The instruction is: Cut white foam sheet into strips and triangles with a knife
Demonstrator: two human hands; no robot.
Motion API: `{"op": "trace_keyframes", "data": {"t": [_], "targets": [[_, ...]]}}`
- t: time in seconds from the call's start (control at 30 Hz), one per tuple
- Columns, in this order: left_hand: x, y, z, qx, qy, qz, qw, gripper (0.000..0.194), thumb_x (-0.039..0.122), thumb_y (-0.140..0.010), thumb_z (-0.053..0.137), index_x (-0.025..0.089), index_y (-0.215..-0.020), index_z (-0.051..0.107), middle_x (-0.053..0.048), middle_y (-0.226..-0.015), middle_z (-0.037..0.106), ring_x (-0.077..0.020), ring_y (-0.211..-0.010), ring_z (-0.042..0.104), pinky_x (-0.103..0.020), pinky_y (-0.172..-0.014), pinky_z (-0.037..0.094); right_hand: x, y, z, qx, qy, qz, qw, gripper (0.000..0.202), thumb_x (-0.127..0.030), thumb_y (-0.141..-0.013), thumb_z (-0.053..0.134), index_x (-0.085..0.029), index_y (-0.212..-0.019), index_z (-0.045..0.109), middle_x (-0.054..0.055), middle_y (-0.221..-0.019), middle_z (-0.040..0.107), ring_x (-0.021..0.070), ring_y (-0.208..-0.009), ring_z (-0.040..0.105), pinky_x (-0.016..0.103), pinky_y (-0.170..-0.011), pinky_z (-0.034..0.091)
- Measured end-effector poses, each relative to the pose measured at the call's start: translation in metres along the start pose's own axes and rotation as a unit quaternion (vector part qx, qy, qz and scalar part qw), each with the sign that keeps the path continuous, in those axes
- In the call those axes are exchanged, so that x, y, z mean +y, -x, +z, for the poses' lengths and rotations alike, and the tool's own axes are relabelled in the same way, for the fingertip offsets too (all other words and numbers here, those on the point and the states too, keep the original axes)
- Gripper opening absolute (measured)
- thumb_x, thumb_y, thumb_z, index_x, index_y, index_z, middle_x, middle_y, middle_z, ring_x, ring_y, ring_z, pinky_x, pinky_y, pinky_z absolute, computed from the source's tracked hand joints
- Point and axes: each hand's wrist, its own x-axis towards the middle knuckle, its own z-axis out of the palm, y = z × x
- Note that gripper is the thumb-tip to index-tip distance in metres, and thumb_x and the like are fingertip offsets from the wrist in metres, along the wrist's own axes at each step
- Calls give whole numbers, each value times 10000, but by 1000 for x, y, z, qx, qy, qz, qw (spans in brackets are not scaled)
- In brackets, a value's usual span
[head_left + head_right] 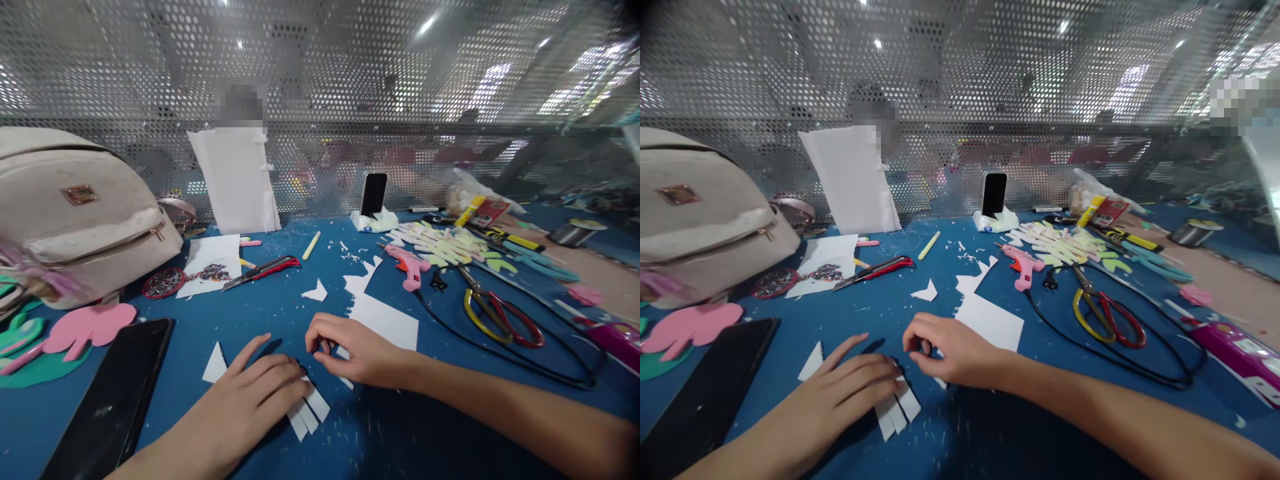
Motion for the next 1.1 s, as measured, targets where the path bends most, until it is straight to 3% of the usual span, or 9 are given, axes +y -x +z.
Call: {"op": "trace_keyframes", "data": {"t": [0.17,0.27,0.37,0.43,0.53,0.7,0.77,0.93,1.1], "targets": [[-2,1,4,54,-33,-3,998,434,87,-1081,278,230,-1405,530,-39,-1333,688,-198,-1315,565,-511,-1304,67,0,-1,0,-1,8,-5,1000,122,-129,-924,560,-201,-1010,609,16,-1000,610,127,-814,553,251,-742,445],[1,3,1,73,-34,-61,995,490,36,-1039,280,250,-1414,512,-61,-1353,655,-227,-1285,573,-528,-1235,289,-1,-1,-1,-1,13,-14,1000,131,-127,-932,552,-201,-1023,609,19,-1002,613,131,-821,553,258,-754,447],[8,4,2,69,2,-152,986,470,241,-1045,499,267,-1503,394,-101,-1417,595,-294,-1267,569,-521,-1093,471,-2,-1,-1,3,16,-18,1000,145,-121,-932,545,-201,-1035,608,18,-991,613,133,-821,554,260,-754,447],[14,5,9,70,27,-180,981,783,460,-927,716,262,-1556,294,-138,-1440,563,-361,-1268,559,-550,-1028,521,-2,0,-1,8,15,-19,1000,139,-129,-944,535,-200,-1039,607,19,-989,612,133,-820,555,260,-755,449],[20,6,20,80,45,-208,974,1059,520,-768,860,275,-1578,223,-156,-1438,534,-416,-1271,541,-590,-989,539,-1,0,1,6,15,-21,1000,131,-139,-950,537,-201,-1040,610,19,-997,616,135,-827,559,261,-756,449],[22,7,25,79,54,-235,967,884,419,-859,785,316,-1552,246,-130,-1432,518,-403,-1276,512,-606,-1010,505,-4,-1,-3,-8,13,-16,1000,150,-138,-936,566,-197,-1069,607,24,-1032,627,141,-844,571,263,-775,458],[22,7,24,84,62,-228,968,801,386,-891,740,314,-1538,272,-119,-1413,525,-388,-1264,510,-598,-1015,490,-9,0,-10,-48,24,-15,998,214,-210,-931,640,-193,-1141,598,48,-1095,633,171,-924,589,282,-813,470],[21,8,23,95,68,-214,970,741,387,-916,703,293,-1532,301,-110,-1372,547,-359,-1224,534,-541,-1011,480,-20,4,-35,-157,132,-89,975,782,-328,-744,879,-176,-1406,492,145,-1352,579,301,-1219,541,400,-1027,426],[20,8,24,105,56,-203,972,727,387,-927,680,272,-1541,307,-112,-1324,571,-349,-1186,565,-527,-1010,477,-19,6,-46,-183,159,-87,966,766,-267,-750,893,-176,-1400,497,125,-1308,609,288,-1190,548,371,-969,443]]}}
